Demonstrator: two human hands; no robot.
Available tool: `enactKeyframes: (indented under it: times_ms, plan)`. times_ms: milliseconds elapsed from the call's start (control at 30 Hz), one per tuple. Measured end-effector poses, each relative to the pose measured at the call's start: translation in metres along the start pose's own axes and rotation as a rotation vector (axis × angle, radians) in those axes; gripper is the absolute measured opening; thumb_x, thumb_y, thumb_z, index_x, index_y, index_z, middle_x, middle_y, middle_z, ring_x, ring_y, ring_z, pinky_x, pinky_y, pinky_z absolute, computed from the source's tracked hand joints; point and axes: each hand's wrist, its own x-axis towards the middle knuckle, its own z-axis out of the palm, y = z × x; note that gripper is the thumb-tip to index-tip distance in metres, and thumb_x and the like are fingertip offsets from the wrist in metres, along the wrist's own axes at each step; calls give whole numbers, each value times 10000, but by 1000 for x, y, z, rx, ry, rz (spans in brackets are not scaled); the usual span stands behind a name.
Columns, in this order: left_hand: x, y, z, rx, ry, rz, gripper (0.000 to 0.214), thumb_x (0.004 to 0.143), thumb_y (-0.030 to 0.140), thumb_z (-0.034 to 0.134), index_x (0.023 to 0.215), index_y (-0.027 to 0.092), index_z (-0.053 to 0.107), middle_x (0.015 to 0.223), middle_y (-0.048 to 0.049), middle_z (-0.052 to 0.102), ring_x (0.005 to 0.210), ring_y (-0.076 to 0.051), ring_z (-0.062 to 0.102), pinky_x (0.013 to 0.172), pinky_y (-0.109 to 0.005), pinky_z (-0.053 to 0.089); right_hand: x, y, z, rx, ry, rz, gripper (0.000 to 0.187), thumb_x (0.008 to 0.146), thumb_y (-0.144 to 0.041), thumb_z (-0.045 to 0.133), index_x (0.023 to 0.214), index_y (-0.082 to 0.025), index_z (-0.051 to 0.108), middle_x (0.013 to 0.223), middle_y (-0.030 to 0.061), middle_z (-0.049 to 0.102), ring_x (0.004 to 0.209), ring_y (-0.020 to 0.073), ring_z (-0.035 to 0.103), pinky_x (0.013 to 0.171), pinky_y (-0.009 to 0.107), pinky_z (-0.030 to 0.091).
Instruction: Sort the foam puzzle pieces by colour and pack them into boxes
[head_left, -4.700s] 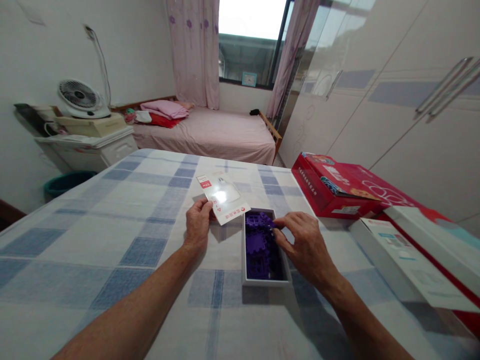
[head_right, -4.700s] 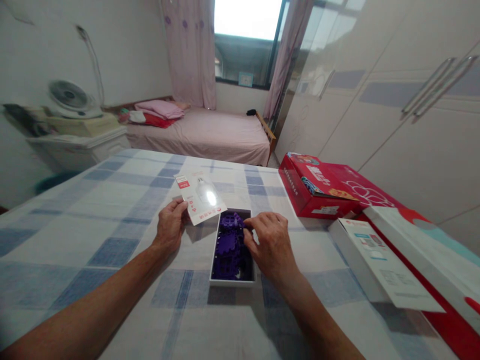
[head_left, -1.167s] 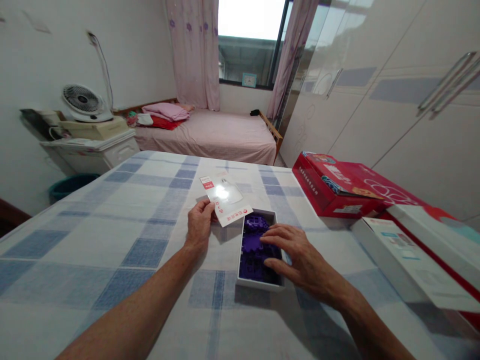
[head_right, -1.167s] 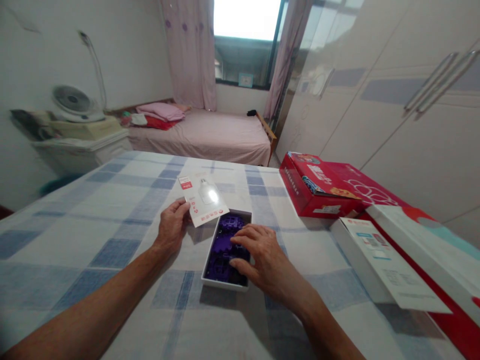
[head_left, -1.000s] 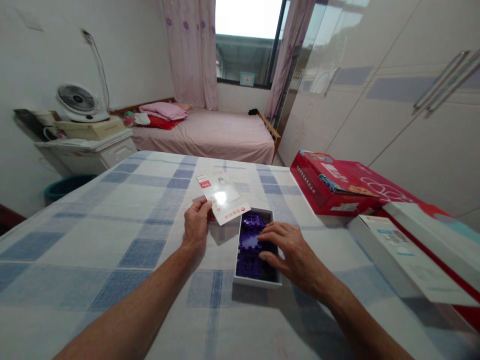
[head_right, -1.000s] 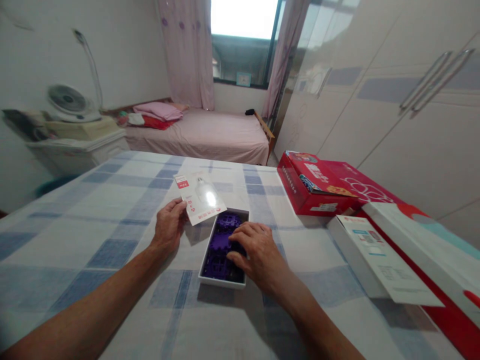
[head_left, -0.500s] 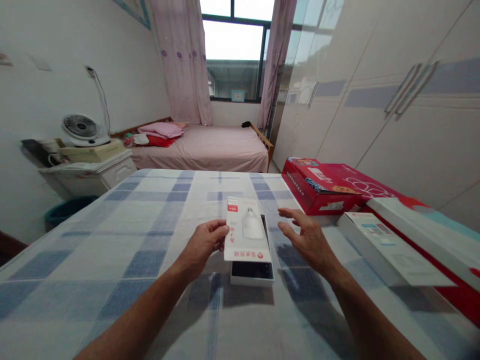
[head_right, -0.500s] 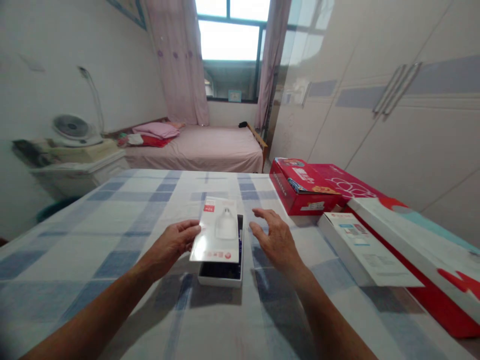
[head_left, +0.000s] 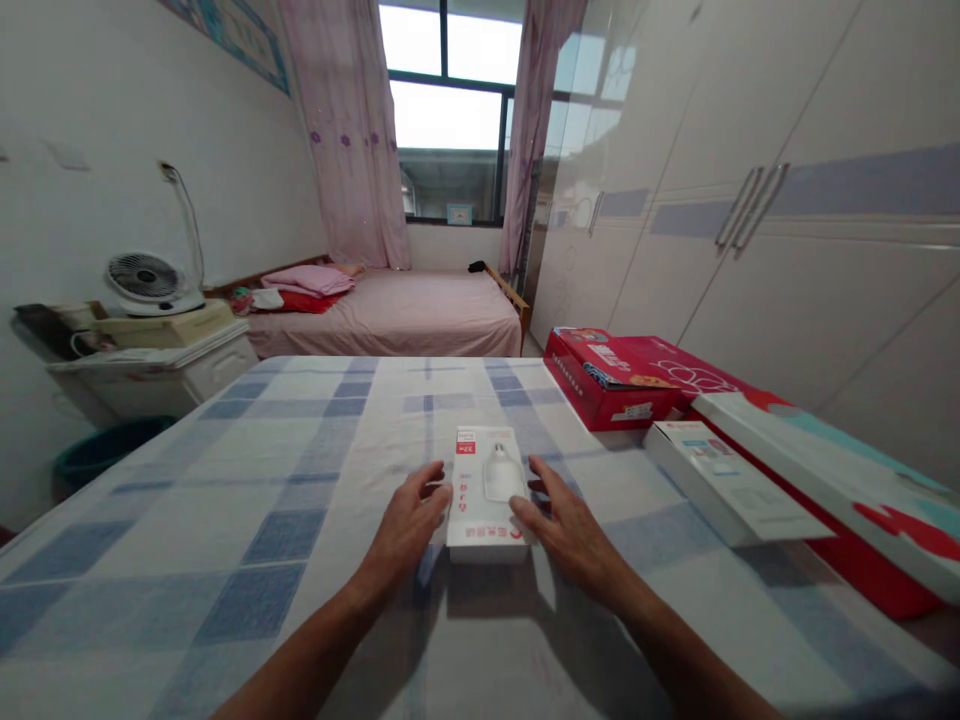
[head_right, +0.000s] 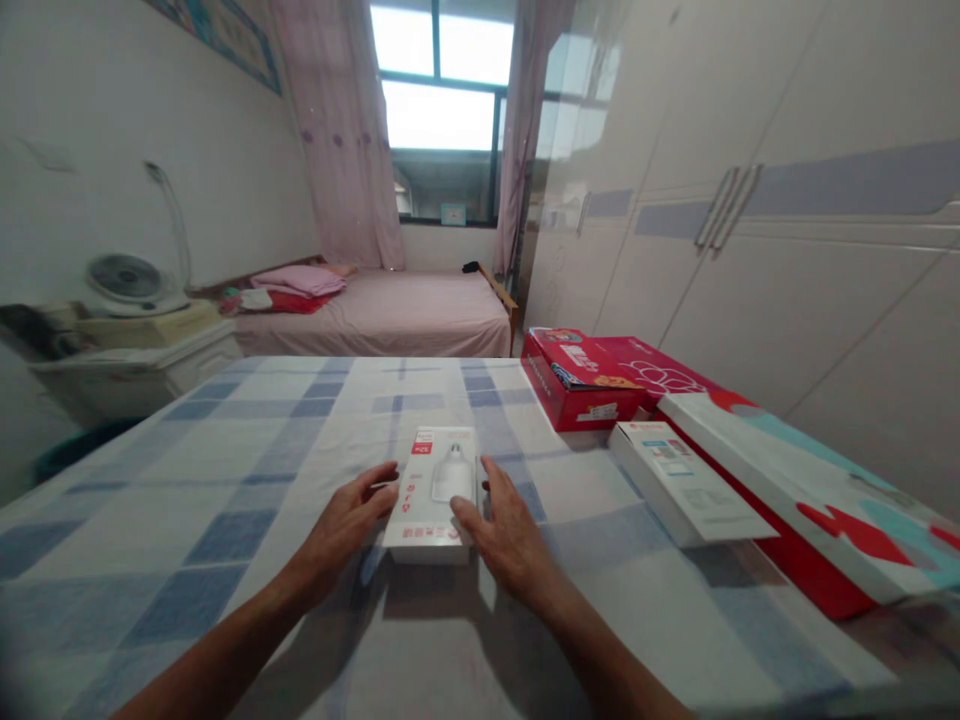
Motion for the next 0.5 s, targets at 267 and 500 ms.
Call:
enactKeyframes:
  times_ms: [267,500]
  plan:
    - [-38,-2,33,-212,-259,50,472,705,287,586,1165,192,625,972,-96,703,914,-281,641,751,-369,515,-19,-1,5,-11,81,-117,560,796,-307,524,1326,-166,411,1323,141,502,1222,256,476,1021,444,393]
    - [-51,-6,118,-231,-415,40,594,642,147,512,1233,180,549,1144,-90,650,1036,-247,593,894,-350,466,-30,50,-54,-168,262,49,629,747,-338,456,1335,-119,415,1348,159,479,1263,253,443,1074,434,331]
